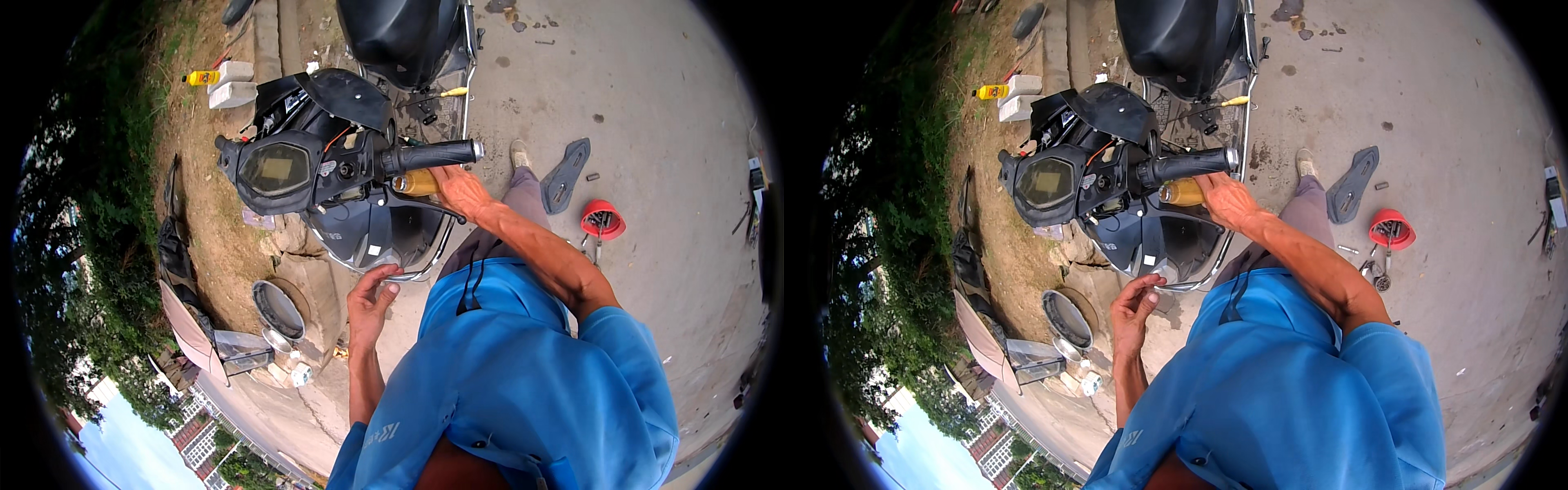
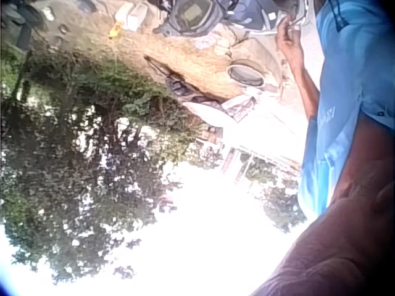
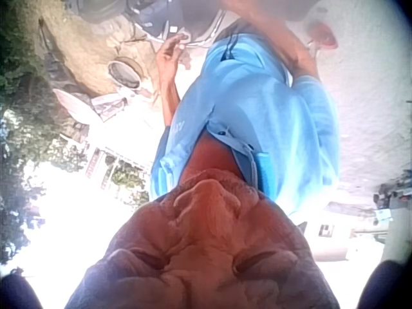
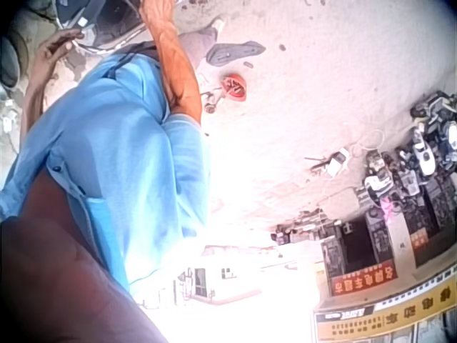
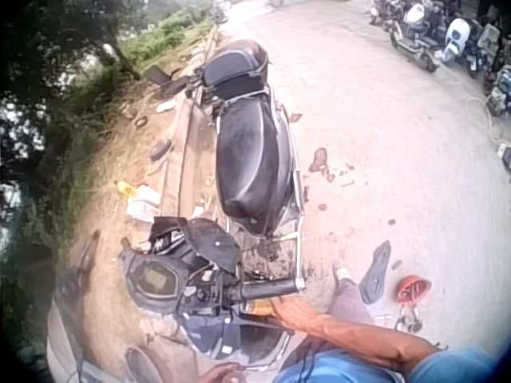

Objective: The person opens a bottle of oil, removes the seal, and then kneels to work on the rear brake assembly of a motorcycle by hand.

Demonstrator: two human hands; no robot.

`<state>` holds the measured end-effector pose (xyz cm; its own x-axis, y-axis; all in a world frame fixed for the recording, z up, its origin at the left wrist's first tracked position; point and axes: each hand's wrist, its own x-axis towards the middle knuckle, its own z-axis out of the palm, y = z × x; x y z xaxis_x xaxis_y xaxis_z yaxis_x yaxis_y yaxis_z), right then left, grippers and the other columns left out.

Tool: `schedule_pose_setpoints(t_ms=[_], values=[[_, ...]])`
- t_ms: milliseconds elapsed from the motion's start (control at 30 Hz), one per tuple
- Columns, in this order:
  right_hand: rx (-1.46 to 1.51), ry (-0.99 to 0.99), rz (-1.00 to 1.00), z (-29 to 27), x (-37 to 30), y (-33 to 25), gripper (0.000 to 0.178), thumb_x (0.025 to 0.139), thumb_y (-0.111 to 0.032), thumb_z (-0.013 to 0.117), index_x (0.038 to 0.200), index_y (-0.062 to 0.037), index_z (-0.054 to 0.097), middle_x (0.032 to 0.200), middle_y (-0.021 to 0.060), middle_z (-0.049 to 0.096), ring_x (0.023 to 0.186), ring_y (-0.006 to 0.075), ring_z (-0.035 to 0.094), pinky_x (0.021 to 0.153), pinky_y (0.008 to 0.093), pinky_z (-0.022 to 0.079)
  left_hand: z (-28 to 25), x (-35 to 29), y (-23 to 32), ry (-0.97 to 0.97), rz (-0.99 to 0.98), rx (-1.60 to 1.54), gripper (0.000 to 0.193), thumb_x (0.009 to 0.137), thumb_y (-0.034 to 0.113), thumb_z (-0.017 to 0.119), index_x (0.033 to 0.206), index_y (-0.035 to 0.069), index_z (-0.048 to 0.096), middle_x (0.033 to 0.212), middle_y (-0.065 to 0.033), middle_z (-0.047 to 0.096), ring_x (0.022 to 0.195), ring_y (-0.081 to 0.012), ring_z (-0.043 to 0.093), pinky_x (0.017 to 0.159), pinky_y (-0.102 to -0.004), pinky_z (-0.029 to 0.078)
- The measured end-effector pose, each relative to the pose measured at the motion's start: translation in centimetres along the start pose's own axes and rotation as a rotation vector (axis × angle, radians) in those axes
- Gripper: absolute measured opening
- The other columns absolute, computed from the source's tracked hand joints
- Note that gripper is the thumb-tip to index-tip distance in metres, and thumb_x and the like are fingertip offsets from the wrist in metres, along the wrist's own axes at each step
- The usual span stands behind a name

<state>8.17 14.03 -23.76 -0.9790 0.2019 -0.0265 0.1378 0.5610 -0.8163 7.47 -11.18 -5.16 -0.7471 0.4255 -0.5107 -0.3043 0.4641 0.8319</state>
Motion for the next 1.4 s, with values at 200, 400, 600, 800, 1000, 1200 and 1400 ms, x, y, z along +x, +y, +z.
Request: schedule_pose_setpoints(t_ms=[200,400,600,800,1000,1200,1400], values=[[0.004,0.001,-0.003,0.0,0.0,-0.1,0.059,0.086,-0.005,0.067,0.141,-0.0043,0.046,0.126,0.0242,0.060,0.116,0.0425,0.061,0.098,0.0490,0.053,0.0,-0.2,-0.2,0.014,0.003,0.002,0.033,0.095,0.009,0.074,0.127,0.001,0.067,0.118,-0.0114,0.073,0.117,-0.0210,0.065,0.105,-0.0349,0.046],[-0.009,-0.027,0.027,0.4,0.2,0.1,0.060,0.086,-0.005,0.067,0.143,-0.0052,0.046,0.127,0.0220,0.061,0.120,0.0406,0.059,0.101,0.0483,0.051,0.3,-0.4,0.2,0.034,-0.029,-0.044,0.035,0.091,0.008,0.077,0.125,0.002,0.069,0.119,-0.0105,0.073,0.119,-0.0208,0.063,0.106,-0.0352,0.046],[-0.018,-0.040,0.045,0.5,0.4,0.0,0.061,0.086,-0.007,0.068,0.143,-0.0063,0.047,0.130,0.0215,0.059,0.123,0.0393,0.058,0.102,0.0479,0.051,0.2,-0.6,0.2,0.026,-0.021,-0.022,0.034,0.092,0.005,0.074,0.125,0.004,0.069,0.119,-0.0097,0.072,0.118,-0.0203,0.064,0.102,-0.0339,0.048],[-0.008,-0.056,0.040,0.4,0.4,-0.1,0.062,0.086,-0.007,0.069,0.144,-0.0076,0.046,0.131,0.0216,0.057,0.124,0.0398,0.057,0.101,0.0476,0.052,0.2,-0.9,0.1,0.029,-0.013,-0.016,0.034,0.092,0.005,0.075,0.125,0.004,0.069,0.119,-0.0096,0.072,0.118,-0.0200,0.064,0.103,-0.0341,0.047],[-0.007,-0.039,0.035,0.1,0.2,-0.3,0.064,0.084,-0.007,0.071,0.144,-0.0079,0.046,0.133,0.0216,0.055,0.125,0.0402,0.057,0.101,0.0481,0.052,0.1,-1.0,0.1,0.026,0.010,0.003,0.034,0.092,0.005,0.075,0.125,0.005,0.070,0.119,-0.0096,0.072,0.118,-0.0203,0.064,0.105,-0.0350,0.046],[0.003,-0.041,0.033,-0.6,0.1,-0.9,0.065,0.083,-0.007,0.073,0.143,-0.0069,0.046,0.135,0.0204,0.055,0.126,0.0397,0.056,0.100,0.0486,0.052,0.0,-1.1,-0.3,0.031,0.017,-0.006,0.034,0.092,0.004,0.074,0.125,0.005,0.070,0.119,-0.0084,0.072,0.118,-0.0197,0.064,0.105,-0.0349,0.046],[-0.029,-0.024,-0.006,-0.7,0.0,-1.1,0.063,0.084,-0.011,0.075,0.140,-0.0039,0.046,0.133,0.0204,0.056,0.125,0.0399,0.056,0.100,0.0485,0.052,-0.1,-1.1,-0.4,0.029,0.023,-0.033,0.033,0.092,0.003,0.074,0.125,0.007,0.070,0.119,-0.0068,0.072,0.118,-0.0186,0.063,0.104,-0.0344,0.047]])
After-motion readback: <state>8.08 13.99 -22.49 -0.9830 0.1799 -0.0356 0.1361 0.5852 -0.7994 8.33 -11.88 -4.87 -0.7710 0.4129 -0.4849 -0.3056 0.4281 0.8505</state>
